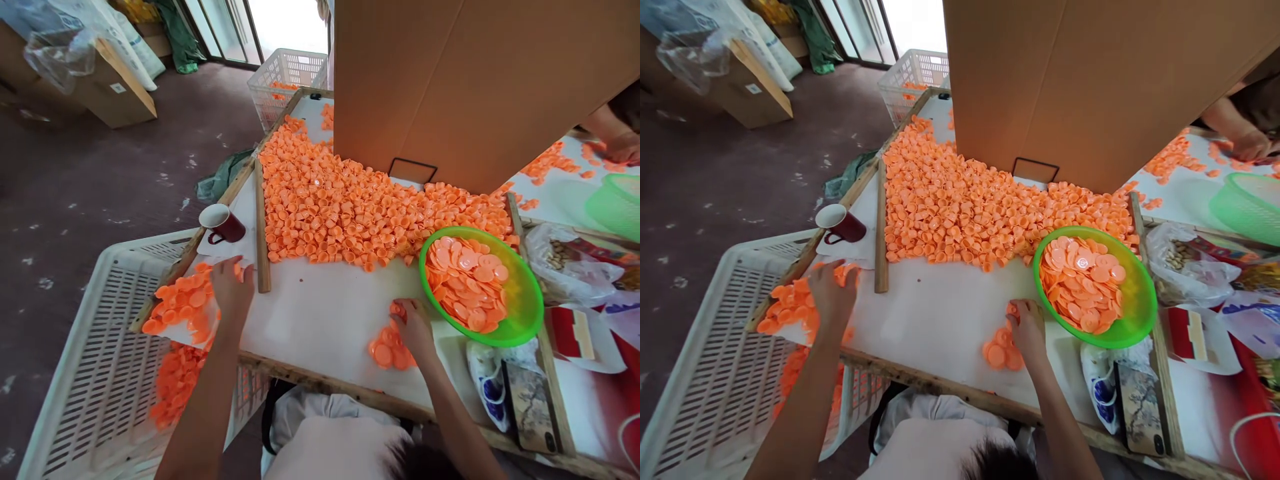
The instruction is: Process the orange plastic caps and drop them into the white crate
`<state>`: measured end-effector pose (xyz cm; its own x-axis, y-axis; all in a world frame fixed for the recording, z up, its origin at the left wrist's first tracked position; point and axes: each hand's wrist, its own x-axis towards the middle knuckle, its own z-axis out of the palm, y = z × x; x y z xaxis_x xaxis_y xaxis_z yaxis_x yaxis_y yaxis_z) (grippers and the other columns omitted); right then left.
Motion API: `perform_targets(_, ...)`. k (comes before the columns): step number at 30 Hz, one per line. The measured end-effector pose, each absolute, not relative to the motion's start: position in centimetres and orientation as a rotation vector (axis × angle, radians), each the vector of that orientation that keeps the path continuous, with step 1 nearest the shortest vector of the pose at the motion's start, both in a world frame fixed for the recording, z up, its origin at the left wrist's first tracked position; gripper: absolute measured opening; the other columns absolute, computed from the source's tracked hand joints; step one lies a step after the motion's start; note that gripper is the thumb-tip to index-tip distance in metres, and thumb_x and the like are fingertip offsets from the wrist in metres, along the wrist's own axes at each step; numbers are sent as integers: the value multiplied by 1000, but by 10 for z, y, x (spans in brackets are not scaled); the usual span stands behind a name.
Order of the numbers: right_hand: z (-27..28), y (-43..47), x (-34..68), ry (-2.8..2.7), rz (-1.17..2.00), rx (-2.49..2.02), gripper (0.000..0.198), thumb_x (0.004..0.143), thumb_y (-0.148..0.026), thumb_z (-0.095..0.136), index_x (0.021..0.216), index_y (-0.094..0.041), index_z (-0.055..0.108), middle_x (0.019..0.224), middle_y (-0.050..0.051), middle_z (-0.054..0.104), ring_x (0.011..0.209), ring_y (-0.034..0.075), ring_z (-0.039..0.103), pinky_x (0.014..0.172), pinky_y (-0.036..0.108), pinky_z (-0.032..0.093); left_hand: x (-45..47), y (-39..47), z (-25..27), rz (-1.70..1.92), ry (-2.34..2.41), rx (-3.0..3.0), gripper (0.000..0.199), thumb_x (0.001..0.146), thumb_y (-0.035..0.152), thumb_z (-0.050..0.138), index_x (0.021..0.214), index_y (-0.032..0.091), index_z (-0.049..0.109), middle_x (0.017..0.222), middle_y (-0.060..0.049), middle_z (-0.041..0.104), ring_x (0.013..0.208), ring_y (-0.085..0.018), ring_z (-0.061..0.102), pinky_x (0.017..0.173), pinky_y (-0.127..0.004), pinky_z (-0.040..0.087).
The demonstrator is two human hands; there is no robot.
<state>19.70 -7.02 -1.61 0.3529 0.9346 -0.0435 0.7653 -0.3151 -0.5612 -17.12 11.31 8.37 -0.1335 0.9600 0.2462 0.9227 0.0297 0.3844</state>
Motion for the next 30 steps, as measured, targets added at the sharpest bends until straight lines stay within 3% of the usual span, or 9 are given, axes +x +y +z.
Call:
perform_targets(4,-18,-68,198,-1430,519,-2202,34,75,-22,56,109,-18,58,100,10,52,93,26,51,83,39,43,-129,141,64,516,2241,2034,37,80,38,53,107,13,60,101,-15,51,104,-31,43,94,-43,35)
perform_targets(8,-14,-72,197,-1380,543,-2187,24,75,-21,54,98,-19,60,94,9,53,89,25,53,81,39,44,-123,151,42,461,2247,2013,31,77,37,58,98,15,63,99,-14,50,101,-31,44,89,-43,37)
perform_targets(14,-7,-77,193,-1273,588,-1999,11,79,-22,51,84,-19,61,84,6,57,77,20,56,71,34,47,-121,116,57,847,2082,1943,25,78,34,57,97,17,54,103,-11,53,104,-26,48,92,-40,38)
perform_targets(18,4,-69,179,-1183,614,-1810,12,81,-31,56,83,-21,63,80,4,57,61,15,49,57,30,42,-88,78,89,1169,1629,1545,24,75,36,59,90,20,48,82,-1,55,75,-15,56,71,-28,46)
perform_targets(22,25,-54,149,-957,880,-1543,15,79,-36,63,85,-23,63,77,1,56,59,13,48,57,28,43,-50,43,100,1064,1258,1337,28,66,32,68,81,20,48,69,5,49,60,-9,49,60,-21,43)
perform_targets(26,49,-40,120,-728,1194,-1188,18,80,-39,62,85,-22,61,86,3,57,76,15,56,71,32,50,-33,25,88,886,1150,1262,29,64,26,71,84,19,51,70,4,51,63,-9,50,63,-22,44)
perform_targets(30,62,-31,106,-591,1257,-1080,17,77,-36,66,83,-21,60,84,1,58,76,14,55,71,30,50,-33,18,82,783,1065,1238,33,69,27,70,97,18,55,83,0,58,77,-13,57,75,-26,47)
